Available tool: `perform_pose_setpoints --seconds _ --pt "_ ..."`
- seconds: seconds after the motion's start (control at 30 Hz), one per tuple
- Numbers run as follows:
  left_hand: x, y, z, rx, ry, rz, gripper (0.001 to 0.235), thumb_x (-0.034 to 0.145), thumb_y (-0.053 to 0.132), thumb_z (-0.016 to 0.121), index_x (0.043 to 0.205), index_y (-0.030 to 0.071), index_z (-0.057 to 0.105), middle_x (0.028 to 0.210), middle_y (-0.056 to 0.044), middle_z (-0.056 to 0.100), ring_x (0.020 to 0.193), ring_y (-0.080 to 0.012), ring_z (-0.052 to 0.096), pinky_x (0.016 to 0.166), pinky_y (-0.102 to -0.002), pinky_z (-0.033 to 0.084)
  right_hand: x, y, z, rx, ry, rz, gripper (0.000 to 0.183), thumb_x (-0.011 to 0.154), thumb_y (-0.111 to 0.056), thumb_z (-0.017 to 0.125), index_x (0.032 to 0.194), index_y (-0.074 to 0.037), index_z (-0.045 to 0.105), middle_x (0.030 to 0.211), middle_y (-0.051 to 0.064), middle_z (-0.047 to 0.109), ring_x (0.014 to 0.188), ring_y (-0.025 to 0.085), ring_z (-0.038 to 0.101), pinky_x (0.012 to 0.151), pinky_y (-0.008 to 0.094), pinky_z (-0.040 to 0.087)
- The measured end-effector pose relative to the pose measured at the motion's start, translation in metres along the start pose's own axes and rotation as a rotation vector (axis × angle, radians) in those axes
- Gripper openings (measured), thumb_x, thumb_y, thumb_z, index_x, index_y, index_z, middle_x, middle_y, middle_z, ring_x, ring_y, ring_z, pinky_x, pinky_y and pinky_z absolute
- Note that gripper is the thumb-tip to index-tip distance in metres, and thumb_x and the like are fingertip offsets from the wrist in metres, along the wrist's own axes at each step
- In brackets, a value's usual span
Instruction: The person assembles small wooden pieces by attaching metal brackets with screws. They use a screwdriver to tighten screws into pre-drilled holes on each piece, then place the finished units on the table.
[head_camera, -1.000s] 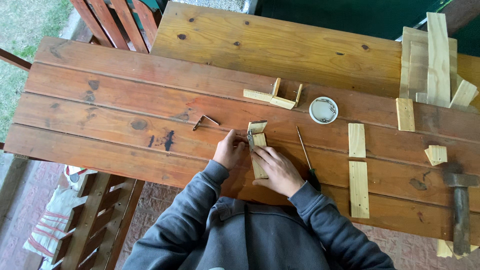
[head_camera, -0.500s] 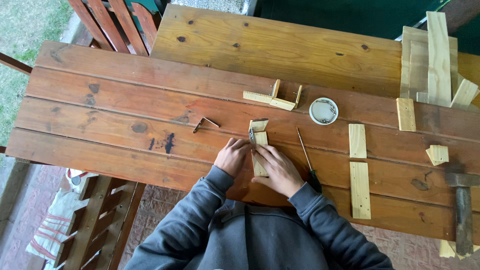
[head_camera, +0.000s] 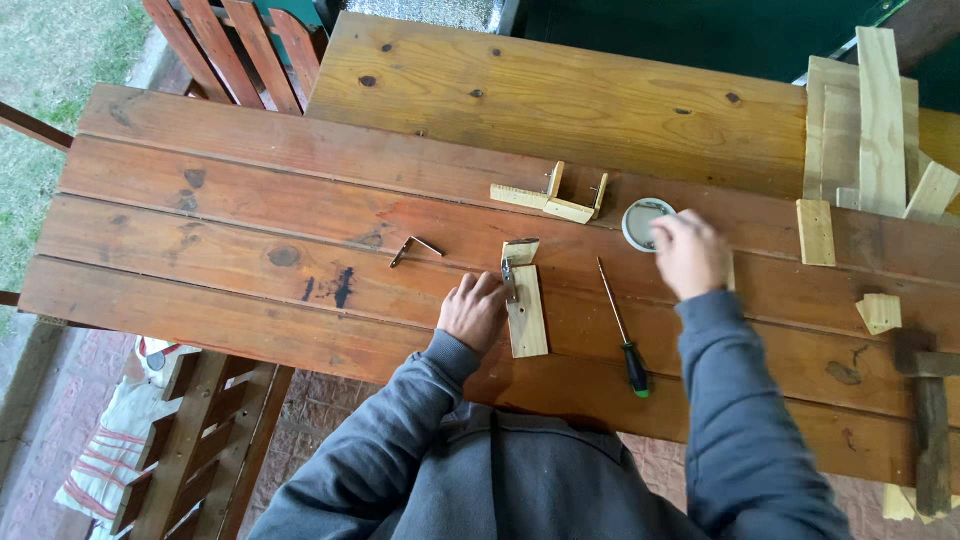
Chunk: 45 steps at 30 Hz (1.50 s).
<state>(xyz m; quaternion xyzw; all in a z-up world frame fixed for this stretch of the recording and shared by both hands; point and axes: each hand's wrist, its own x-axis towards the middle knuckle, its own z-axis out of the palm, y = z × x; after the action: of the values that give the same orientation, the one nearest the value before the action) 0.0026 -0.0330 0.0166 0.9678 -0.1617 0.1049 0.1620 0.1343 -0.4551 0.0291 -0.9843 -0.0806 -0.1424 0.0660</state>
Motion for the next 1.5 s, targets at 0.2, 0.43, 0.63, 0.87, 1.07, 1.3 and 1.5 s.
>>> perform_pose_setpoints --seconds 0.2,0.43,0.63,0.87,1.07,1.3,1.5 --pt "0.003 0.001 -0.008 -0.038 -0.013 -0.006 0.011 0.099 0.028 0.078 0.109 0.026 0.081 0.111 -0.001 0.065 0.106 -0.0302 0.072 0.078 -0.043 0.068 0.025 0.034 0.022 -0.184 -0.186 0.113 0.014 0.105 -0.050 0.083 0.115 -0.041 0.087 0.110 -0.012 0.076 0.116 0.019 0.080 0.097 0.044 0.072" --pt "0.003 -0.005 0.009 -0.016 0.035 -0.004 0.009 0.098 0.034 0.078 0.105 0.028 0.077 0.110 0.000 0.063 0.105 -0.0284 0.071 0.078 -0.042 0.068 0.029 0.022 0.026 -0.204 -0.268 0.015 0.009 0.107 -0.047 0.079 0.114 -0.043 0.083 0.119 -0.015 0.075 0.130 0.015 0.072 0.098 0.045 0.073" --pt "0.005 -0.016 0.040 -0.012 0.195 -0.023 0.012 0.094 0.036 0.083 0.096 0.029 0.074 0.104 0.001 0.063 0.101 -0.0268 0.072 0.077 -0.039 0.067 0.024 -0.013 -0.019 -0.175 -0.248 -0.020 0.012 0.111 -0.033 0.074 0.113 -0.023 0.080 0.126 -0.003 0.068 0.136 0.023 0.067 0.095 0.048 0.075" --pt "0.007 -0.021 0.041 -0.102 0.131 -0.083 0.021 0.088 0.037 0.092 0.102 0.030 0.078 0.104 0.003 0.067 0.099 -0.0242 0.075 0.081 -0.039 0.069 0.000 -0.100 -0.032 0.622 -0.188 0.073 0.011 0.116 -0.027 0.077 0.126 -0.022 0.078 0.108 0.009 0.086 0.096 0.030 0.084 0.076 0.047 0.069" --pt "0.009 -0.018 0.036 -0.091 0.123 -0.135 0.039 0.086 0.044 0.095 0.120 0.037 0.079 0.103 0.006 0.071 0.103 -0.0211 0.078 0.087 -0.035 0.070 -0.033 -0.168 0.005 1.283 -0.561 0.184 0.027 0.114 -0.016 0.080 0.135 0.001 0.083 0.107 0.027 0.088 0.086 0.030 0.088 0.073 0.041 0.072" --pt "0.008 -0.016 0.018 -0.111 0.098 -0.131 0.040 0.090 0.046 0.092 0.126 0.034 0.081 0.102 0.003 0.072 0.106 -0.0234 0.078 0.089 -0.035 0.070 -0.034 -0.212 0.001 1.398 -0.598 0.303 0.023 0.111 -0.008 0.082 0.130 0.004 0.085 0.116 0.022 0.082 0.089 0.028 0.085 0.066 0.038 0.074" --pt "0.010 -0.013 0.016 -0.121 0.058 -0.173 0.045 0.089 0.045 0.093 0.129 0.031 0.082 0.104 0.002 0.074 0.109 -0.0245 0.078 0.091 -0.037 0.069 -0.034 -0.228 0.018 1.294 -0.568 0.422 0.027 0.105 -0.014 0.083 0.130 -0.007 0.090 0.085 0.016 0.083 0.061 0.018 0.078 0.048 0.026 0.063"
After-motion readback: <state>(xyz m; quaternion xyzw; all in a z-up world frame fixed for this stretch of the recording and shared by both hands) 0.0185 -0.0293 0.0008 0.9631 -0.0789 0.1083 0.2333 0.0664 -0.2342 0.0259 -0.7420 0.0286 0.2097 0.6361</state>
